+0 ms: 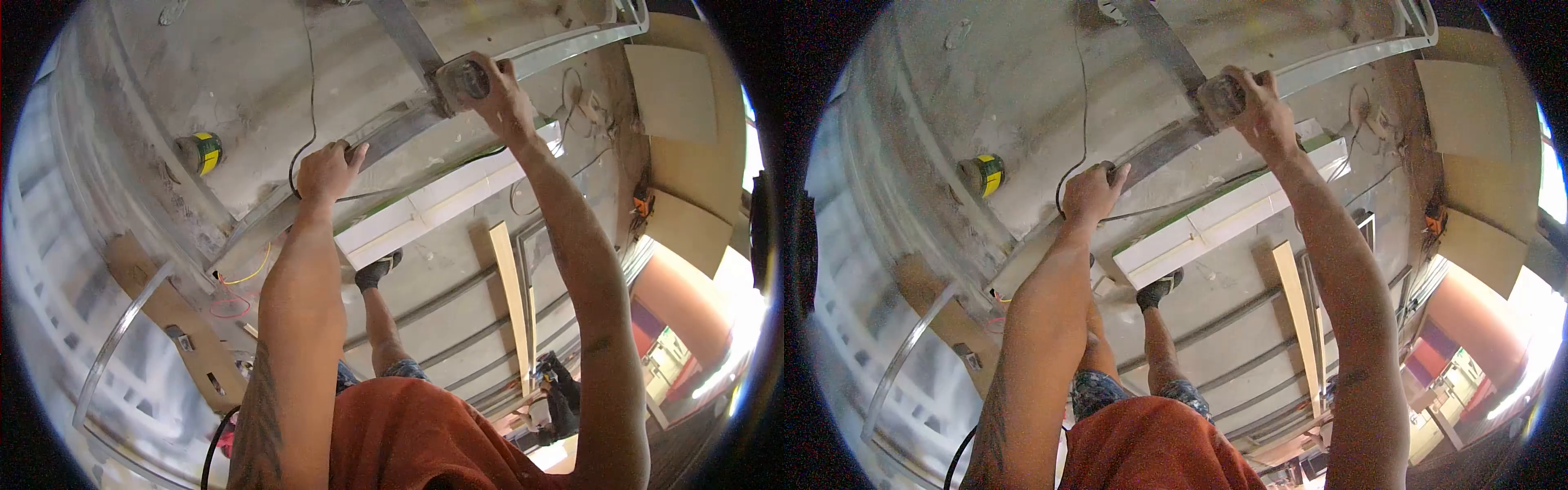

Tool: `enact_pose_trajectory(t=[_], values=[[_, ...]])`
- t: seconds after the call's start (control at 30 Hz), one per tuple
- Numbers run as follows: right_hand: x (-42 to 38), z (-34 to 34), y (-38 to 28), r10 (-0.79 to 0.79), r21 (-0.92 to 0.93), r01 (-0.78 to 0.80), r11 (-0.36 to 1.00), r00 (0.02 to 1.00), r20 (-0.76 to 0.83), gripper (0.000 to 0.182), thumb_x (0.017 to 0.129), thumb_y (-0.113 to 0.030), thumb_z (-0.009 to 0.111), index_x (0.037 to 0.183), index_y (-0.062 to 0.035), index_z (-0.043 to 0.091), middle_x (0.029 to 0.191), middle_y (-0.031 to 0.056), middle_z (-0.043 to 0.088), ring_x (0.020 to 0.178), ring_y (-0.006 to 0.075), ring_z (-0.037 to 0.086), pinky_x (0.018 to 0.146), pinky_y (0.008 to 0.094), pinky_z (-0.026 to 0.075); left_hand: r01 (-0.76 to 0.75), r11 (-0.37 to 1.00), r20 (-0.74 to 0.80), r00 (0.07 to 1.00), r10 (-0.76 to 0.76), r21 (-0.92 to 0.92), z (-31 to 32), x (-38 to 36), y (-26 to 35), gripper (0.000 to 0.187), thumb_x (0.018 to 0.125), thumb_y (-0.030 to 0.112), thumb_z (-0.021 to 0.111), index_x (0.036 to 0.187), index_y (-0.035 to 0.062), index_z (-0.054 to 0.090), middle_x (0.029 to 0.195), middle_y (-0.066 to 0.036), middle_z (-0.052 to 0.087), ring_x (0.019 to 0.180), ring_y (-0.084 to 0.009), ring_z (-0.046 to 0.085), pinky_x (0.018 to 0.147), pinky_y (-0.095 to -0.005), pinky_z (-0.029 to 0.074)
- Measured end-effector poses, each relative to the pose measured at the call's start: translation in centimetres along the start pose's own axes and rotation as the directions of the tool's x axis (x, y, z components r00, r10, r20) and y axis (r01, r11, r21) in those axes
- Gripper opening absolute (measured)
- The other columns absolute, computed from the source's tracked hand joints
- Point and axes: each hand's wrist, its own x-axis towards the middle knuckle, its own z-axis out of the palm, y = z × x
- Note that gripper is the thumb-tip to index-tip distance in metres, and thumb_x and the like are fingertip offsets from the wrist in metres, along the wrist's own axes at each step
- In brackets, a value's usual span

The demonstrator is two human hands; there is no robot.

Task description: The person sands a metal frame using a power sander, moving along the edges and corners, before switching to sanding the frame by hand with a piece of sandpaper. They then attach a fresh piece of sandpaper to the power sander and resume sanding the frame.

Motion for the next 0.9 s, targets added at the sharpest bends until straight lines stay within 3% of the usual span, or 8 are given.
enact_pose_trajectory(t=[0.03,0.07,0.37,0.57,0.73,0.9], values=[[0.6,-0.1,-0.2,0.101,0.004,-0.101,0.995,0.995,0.011,0.072,0.079,-0.023,0.087,0.142,-0.0299,0.052,0.126,0.0152,0.055,0.116,0.0417,0.064,0.094,0.0490,0.058,0.004,1.000,-0.002,1.000,-0.004,-0.006,-0.1,0.0,0.0,0.061,0.101,0.063,0.049,0.095,0.0069,0.073,0.094,-0.017,0.076,0.087,-0.0393,0.073,0.080,-0.0509,0.058],[1.1,0.0,-0.4,0.097,0.005,-0.097,0.995,0.995,0.013,0.072,0.079,-0.023,0.087,0.142,-0.0299,0.052,0.126,0.0152,0.055,0.116,0.0417,0.064,0.094,0.0490,0.058,0.008,1.000,-0.003,1.000,-0.008,-0.007,-0.1,0.0,0.0,0.061,0.101,0.063,0.049,0.095,0.0069,0.073,0.094,-0.017,0.076,0.087,-0.0393,0.073,0.080,-0.0509,0.058],[1.3,1.8,-3.5,-0.058,-0.017,0.058,0.998,0.998,-0.026,0.068,0.081,-0.025,0.083,0.142,-0.0310,0.054,0.128,0.0159,0.055,0.107,0.0405,0.068,0.088,0.0489,0.060,-0.029,0.999,-0.023,0.999,0.030,0.038,0.2,0.2,0.0,0.061,0.102,0.062,0.048,0.096,0.0062,0.073,0.095,-0.018,0.076,0.088,-0.0396,0.073,0.082,-0.0500,0.058],[1.7,2.1,-4.4,0.106,0.029,-0.104,0.994,0.990,-0.095,0.065,0.081,-0.031,0.084,0.139,-0.0338,0.057,0.125,0.0180,0.056,0.103,0.0430,0.069,0.086,0.0502,0.061,-0.012,1.000,-0.023,1.000,0.013,0.010,0.5,0.2,-0.2,0.062,0.102,0.062,0.047,0.102,0.0058,0.073,0.096,-0.018,0.076,0.089,-0.0387,0.073,0.083,-0.0499,0.057],[1.8,2.0,-5.7,-0.028,0.020,0.029,0.999,0.998,-0.050,0.065,0.084,-0.032,0.084,0.142,-0.0302,0.054,0.122,0.0169,0.057,0.106,0.0400,0.068,0.090,0.0499,0.060,-0.030,0.999,-0.039,0.999,0.031,0.022,0.7,0.2,-0.5,0.061,0.103,0.062,0.047,0.101,0.0066,0.073,0.094,-0.018,0.076,0.087,-0.0392,0.074,0.081,-0.0502,0.057],[0.6,1.5,-1.6,0.053,0.036,-0.050,0.998,0.992,-0.115,0.067,0.082,-0.033,0.085,0.141,-0.0291,0.055,0.121,0.0172,0.058,0.105,0.0401,0.069,0.089,0.0494,0.060,0.003,0.999,-0.012,1.000,-0.002,0.044,0.4,0.1,-0.2,0.061,0.103,0.063,0.047,0.101,0.0075,0.073,0.091,-0.018,0.075,0.085,-0.0394,0.073,0.080,-0.0499,0.057]])
